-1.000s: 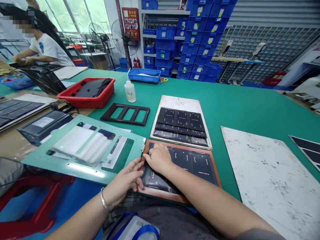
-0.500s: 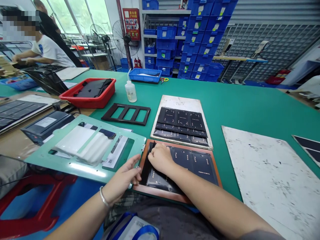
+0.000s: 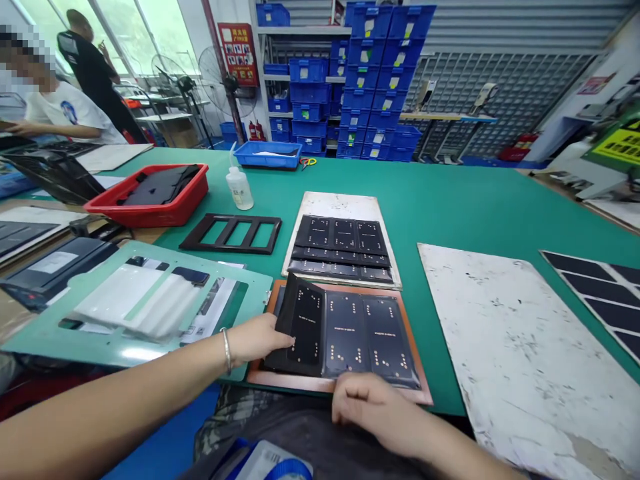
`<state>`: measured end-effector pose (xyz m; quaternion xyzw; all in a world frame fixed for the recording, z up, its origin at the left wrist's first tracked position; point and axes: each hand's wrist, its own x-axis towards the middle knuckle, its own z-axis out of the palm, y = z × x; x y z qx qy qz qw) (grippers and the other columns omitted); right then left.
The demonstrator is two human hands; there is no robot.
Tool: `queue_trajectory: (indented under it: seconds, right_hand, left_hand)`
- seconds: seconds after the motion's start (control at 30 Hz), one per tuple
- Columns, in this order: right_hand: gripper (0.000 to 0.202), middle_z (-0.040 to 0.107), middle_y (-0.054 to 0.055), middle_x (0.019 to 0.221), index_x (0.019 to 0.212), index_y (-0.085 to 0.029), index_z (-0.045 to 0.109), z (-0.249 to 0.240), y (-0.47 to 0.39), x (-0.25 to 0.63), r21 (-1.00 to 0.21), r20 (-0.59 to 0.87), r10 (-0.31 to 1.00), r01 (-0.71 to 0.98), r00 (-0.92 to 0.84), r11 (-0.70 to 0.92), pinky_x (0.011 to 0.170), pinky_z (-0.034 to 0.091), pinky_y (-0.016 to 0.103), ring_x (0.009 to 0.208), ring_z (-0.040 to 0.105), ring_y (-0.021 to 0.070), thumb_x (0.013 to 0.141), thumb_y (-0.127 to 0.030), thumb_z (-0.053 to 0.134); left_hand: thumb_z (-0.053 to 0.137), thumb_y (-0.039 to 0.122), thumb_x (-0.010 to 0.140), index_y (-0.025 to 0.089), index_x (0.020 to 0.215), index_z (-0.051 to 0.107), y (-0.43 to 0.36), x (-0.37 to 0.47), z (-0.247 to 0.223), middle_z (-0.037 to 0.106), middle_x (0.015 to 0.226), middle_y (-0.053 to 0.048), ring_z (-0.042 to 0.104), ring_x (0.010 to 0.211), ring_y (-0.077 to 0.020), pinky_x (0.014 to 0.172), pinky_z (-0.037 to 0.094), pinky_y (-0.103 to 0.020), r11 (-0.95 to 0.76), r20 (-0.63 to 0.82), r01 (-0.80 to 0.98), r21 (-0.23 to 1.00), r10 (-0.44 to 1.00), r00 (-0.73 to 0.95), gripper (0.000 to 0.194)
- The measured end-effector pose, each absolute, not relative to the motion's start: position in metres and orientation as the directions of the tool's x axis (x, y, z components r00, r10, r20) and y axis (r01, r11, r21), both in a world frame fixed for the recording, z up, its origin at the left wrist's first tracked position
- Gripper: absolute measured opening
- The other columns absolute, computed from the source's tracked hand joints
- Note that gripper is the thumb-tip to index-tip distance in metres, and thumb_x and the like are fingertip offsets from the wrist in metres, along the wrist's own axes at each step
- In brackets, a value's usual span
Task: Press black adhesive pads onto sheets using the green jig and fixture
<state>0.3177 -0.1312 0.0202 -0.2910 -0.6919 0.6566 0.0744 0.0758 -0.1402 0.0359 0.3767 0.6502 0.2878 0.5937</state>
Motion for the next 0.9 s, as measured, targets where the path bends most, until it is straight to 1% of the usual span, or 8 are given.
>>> queue_trajectory:
  seconds: [0.1,0.2,0.27,0.33,0.47,0.63,0.77,0.9]
  right_hand:
    - [0.026,0.06,0.001,0.074,0.089,-0.018,0.066,-0.006,-0.148,0.338,-0.917,-0.387,0.474,0.278,-0.791,-0.286,0.065,0.037,0.027,0.068,0.052,0.0137,0.081,-0.041,0.055]
    - [0.048,0.062,0.002,0.077,0.117,-0.021,0.055,-0.028,-0.157,0.347,-0.839,-0.375,0.504,0.053,-0.778,-0.541,0.064,0.036,0.028,0.062,0.051,0.0126,0.077,-0.049,0.058]
    - [0.052,0.062,0.005,0.084,0.113,-0.021,0.058,-0.036,-0.159,0.35,-0.759,-0.32,0.556,-0.143,-0.767,-0.635,0.064,0.036,0.029,0.064,0.052,0.0138,0.077,-0.057,0.054]
    - [0.055,0.061,0.008,0.084,0.097,-0.017,0.064,-0.039,-0.157,0.353,-0.672,-0.294,0.621,-0.305,-0.727,-0.675,0.065,0.038,0.03,0.068,0.053,0.0159,0.077,-0.065,0.045]
    - [0.058,0.055,0.007,0.066,0.078,-0.019,0.065,-0.029,-0.143,0.362,-0.573,-0.382,0.742,-0.488,-0.551,-0.658,0.064,0.041,0.033,0.062,0.051,0.0176,0.082,-0.066,0.031]
    - [0.028,0.055,0.001,0.058,0.074,-0.021,0.062,-0.003,-0.11,0.383,-0.585,-0.417,0.832,-0.592,-0.366,-0.554,0.058,0.043,0.03,0.054,0.049,0.0145,0.082,-0.046,0.052]
    - [0.016,0.062,0.001,0.065,0.078,-0.018,0.064,0.015,-0.064,0.394,-0.785,-0.333,0.906,-0.454,-0.263,-0.42,0.055,0.045,0.026,0.056,0.054,0.0124,0.073,-0.032,0.068]
    - [0.015,0.063,0.003,0.065,0.075,-0.014,0.062,0.032,0.01,0.386,-0.932,-0.221,0.949,-0.24,-0.225,-0.273,0.054,0.046,0.025,0.056,0.058,0.0128,0.073,-0.029,0.066]
  left_hand:
    - [0.07,0.027,0.058,0.014,0.07,0.07,-0.134,0.087,0.067,0.071,0.07,-0.005,0.065,0.072,-0.0247,0.067,0.05,-0.031,0.551,-0.566,0.207,0.809,0.824,0.021,0.017]
    - [0.069,0.027,0.061,0.017,0.069,0.071,-0.128,0.102,0.107,0.071,0.069,-0.004,0.066,0.07,-0.0247,0.064,0.051,-0.032,0.523,-0.55,0.261,0.812,0.834,0.041,0.013]
    - [0.069,0.026,0.062,0.019,0.068,0.072,-0.124,0.111,0.128,0.072,0.071,-0.004,0.066,0.067,-0.025,0.06,0.052,-0.032,0.491,-0.53,0.269,0.829,0.843,0.095,0.01]
    - [0.071,0.025,0.061,0.019,0.068,0.072,-0.121,0.117,0.143,0.072,0.072,-0.005,0.066,0.065,-0.0261,0.058,0.053,-0.034,0.478,-0.525,0.269,0.836,0.839,0.141,0.009]
    - [0.073,0.023,0.061,0.015,0.071,0.073,-0.114,0.117,0.16,0.072,0.074,-0.01,0.068,0.068,-0.0293,0.058,0.055,-0.038,0.499,-0.529,0.24,0.833,0.845,0.081,0.013]
    - [0.074,0.026,0.06,0.017,0.08,0.073,-0.102,0.102,0.176,0.072,0.085,-0.009,0.068,0.082,-0.0288,0.074,0.055,-0.037,0.5,-0.522,0.19,0.845,0.848,0.088,0.022]
    - [0.074,0.03,0.061,0.017,0.077,0.072,-0.078,0.086,0.174,0.073,0.09,-0.008,0.067,0.084,-0.0262,0.078,0.054,-0.034,0.418,-0.453,0.265,0.869,0.887,0.088,0.021]
    - [0.071,0.031,0.065,0.012,0.083,0.068,-0.032,0.064,0.157,0.072,0.09,-0.007,0.066,0.08,-0.021,0.075,0.053,-0.03,0.288,-0.323,0.364,0.886,0.946,0.038,0.027]
